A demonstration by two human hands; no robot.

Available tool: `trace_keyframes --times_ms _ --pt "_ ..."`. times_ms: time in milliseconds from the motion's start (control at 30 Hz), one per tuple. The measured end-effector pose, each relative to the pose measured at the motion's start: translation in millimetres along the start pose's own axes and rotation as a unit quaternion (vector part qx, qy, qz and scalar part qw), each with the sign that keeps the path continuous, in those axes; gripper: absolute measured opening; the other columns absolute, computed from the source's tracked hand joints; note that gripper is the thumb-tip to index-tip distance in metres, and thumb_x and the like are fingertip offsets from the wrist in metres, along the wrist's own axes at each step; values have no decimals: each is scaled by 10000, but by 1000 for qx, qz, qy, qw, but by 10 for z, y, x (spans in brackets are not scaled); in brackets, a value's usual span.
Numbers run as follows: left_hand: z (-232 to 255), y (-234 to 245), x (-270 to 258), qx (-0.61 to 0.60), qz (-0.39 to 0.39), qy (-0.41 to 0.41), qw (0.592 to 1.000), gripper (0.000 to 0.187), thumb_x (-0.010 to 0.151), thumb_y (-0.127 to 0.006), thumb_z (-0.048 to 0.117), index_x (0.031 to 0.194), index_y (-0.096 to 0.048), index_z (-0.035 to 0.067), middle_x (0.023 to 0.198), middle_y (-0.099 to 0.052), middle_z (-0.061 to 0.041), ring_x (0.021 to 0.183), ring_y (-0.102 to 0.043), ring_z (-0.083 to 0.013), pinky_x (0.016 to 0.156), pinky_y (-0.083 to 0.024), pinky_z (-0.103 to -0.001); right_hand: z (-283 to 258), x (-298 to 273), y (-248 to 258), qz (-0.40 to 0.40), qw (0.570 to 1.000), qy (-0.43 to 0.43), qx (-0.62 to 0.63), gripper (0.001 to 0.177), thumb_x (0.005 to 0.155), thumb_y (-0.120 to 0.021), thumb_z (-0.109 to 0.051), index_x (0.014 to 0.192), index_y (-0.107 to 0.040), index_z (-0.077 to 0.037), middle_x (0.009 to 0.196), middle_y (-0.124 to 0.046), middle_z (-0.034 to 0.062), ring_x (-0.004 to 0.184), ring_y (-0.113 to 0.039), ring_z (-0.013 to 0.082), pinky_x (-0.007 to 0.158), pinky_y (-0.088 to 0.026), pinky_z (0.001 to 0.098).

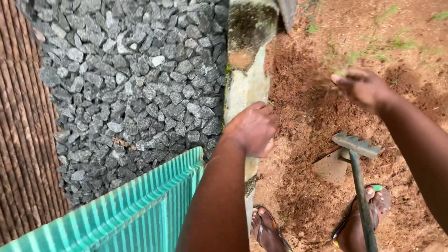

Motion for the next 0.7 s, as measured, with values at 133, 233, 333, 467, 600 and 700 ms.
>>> trace_keyframes --times_ms 133,233,333,467,600,700 --pt "31 152 -29 8 102 -15 995 344 745 -634 371 914 -731 88 1079 -701 -72 1103 -598 -216 1025 -428 -384 1139 -234 287 113 989 41 84 150 1007 -733 -163 1048 -684 -28 913 -707 63 754 -622 142 663 -505 303" --pt "68 183 -34 12 96 -17 995 337 726 -644 351 916 -728 85 1097 -699 -79 1172 -588 -232 1064 -414 -393 1983 -626 448 190 962 13 194 162 1031 -752 -146 1045 -668 -8 922 -701 75 745 -620 141 633 -502 303" --pt "90 217 -31 1 133 -22 991 408 716 -637 357 984 -730 65 1134 -700 -111 1203 -579 -257 1082 -399 -418 2717 -1226 532 249 906 -49 340 126 1024 -727 -119 1029 -648 -21 924 -715 66 735 -647 126 616 -540 297" --pt "116 186 24 30 122 2 992 486 694 -625 361 1068 -731 69 1190 -699 -94 1234 -569 -248 1085 -388 -426 3975 -2265 593 380 857 -96 333 89 1045 -715 -46 1038 -630 -21 939 -733 79 744 -681 122 631 -553 271" --pt "355 188 118 70 113 -22 991 482 714 -618 356 1112 -721 104 1221 -682 -83 1236 -570 -236 1079 -387 -423 4234 -3341 422 443 827 -211 274 68 1070 -680 -84 1049 -626 -48 987 -726 112 804 -684 164 664 -544 269" --pt "509 -158 267 188 23 -1 982 517 786 -599 432 1197 -659 124 1326 -630 -40 1287 -540 -202 1132 -364 -396 3651 -3064 -171 331 917 -213 63 477 1051 -393 -434 1334 -492 -63 1379 -533 117 1269 -494 217 1058 -329 295"
Point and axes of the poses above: each hand's wrist, its own x-axis towards the middle knuckle, its own y-axis out of the back of the hand, z = x × y, the point moved 8 cm from there along x, towards the middle knuckle
